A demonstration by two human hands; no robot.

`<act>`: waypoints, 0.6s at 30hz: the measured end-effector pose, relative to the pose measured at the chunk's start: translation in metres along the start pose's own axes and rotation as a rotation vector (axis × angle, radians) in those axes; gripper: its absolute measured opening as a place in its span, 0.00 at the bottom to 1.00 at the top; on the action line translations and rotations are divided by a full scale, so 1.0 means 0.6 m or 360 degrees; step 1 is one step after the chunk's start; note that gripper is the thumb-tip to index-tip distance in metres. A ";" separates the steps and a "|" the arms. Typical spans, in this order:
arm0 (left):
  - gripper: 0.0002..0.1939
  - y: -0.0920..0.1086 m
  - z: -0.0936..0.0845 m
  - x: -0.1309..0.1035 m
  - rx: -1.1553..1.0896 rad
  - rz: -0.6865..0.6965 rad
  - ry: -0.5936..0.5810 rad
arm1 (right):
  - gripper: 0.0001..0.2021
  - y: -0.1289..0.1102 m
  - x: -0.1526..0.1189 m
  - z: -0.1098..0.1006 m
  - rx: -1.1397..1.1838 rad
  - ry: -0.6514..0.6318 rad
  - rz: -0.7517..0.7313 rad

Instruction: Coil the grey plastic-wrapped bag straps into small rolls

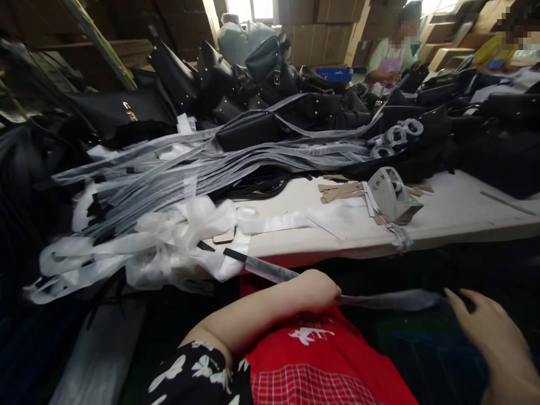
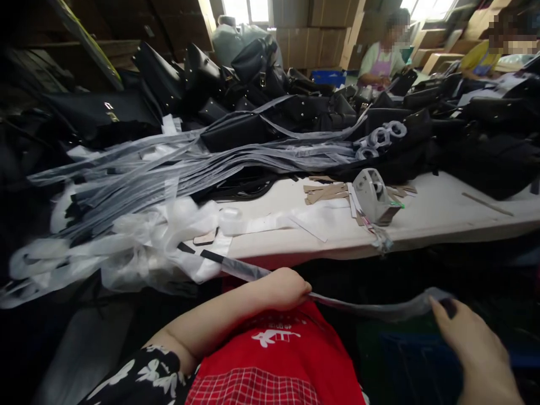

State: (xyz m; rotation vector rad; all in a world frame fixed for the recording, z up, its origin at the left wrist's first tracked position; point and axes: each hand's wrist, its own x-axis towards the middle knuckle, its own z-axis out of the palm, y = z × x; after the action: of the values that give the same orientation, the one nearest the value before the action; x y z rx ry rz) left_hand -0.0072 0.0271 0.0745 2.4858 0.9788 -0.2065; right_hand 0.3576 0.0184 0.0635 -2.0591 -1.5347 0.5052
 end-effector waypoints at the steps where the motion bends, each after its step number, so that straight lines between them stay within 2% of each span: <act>1: 0.16 0.011 0.008 0.008 -0.0008 0.0032 -0.0053 | 0.11 -0.008 -0.008 0.016 -0.0008 -0.0001 0.0036; 2: 0.15 0.021 0.016 0.017 -0.0018 0.0074 -0.0096 | 0.15 -0.024 -0.021 0.037 0.0044 -0.0062 0.0042; 3: 0.13 0.030 0.022 0.025 -0.0035 0.0115 -0.0121 | 0.20 -0.048 -0.038 0.061 0.0193 -0.0242 -0.0042; 4: 0.11 0.038 0.025 0.032 -0.0055 0.0147 -0.0125 | 0.23 -0.077 -0.057 0.086 0.0440 -0.0570 -0.0224; 6: 0.09 0.047 0.023 0.036 -0.0083 0.0201 -0.0109 | 0.21 -0.137 -0.091 0.131 0.0651 -0.1207 -0.0431; 8: 0.11 0.041 0.010 0.023 -0.0110 0.0215 -0.0101 | 0.20 -0.176 -0.106 0.157 0.0629 -0.1597 -0.0517; 10: 0.11 0.016 -0.009 -0.005 -0.0216 0.0174 -0.0111 | 0.19 -0.177 -0.102 0.162 0.0565 -0.1728 -0.0554; 12: 0.12 -0.029 -0.026 -0.042 -0.0383 0.0026 -0.0152 | 0.20 -0.146 -0.094 0.153 0.0497 -0.1695 -0.0516; 15: 0.17 -0.103 -0.040 -0.098 -0.0617 -0.0248 -0.0440 | 0.21 -0.087 -0.100 0.143 0.0414 -0.1614 -0.0344; 18: 0.22 -0.136 -0.040 -0.129 -0.0813 -0.0397 -0.0685 | 0.19 -0.076 -0.124 0.165 0.0407 -0.1555 -0.0423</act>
State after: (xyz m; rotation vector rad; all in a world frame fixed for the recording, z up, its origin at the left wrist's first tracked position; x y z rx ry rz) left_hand -0.1199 0.0439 0.0894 1.7605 0.9988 -0.4814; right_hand 0.2443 -0.0243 0.0112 -1.4031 -2.0540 1.6553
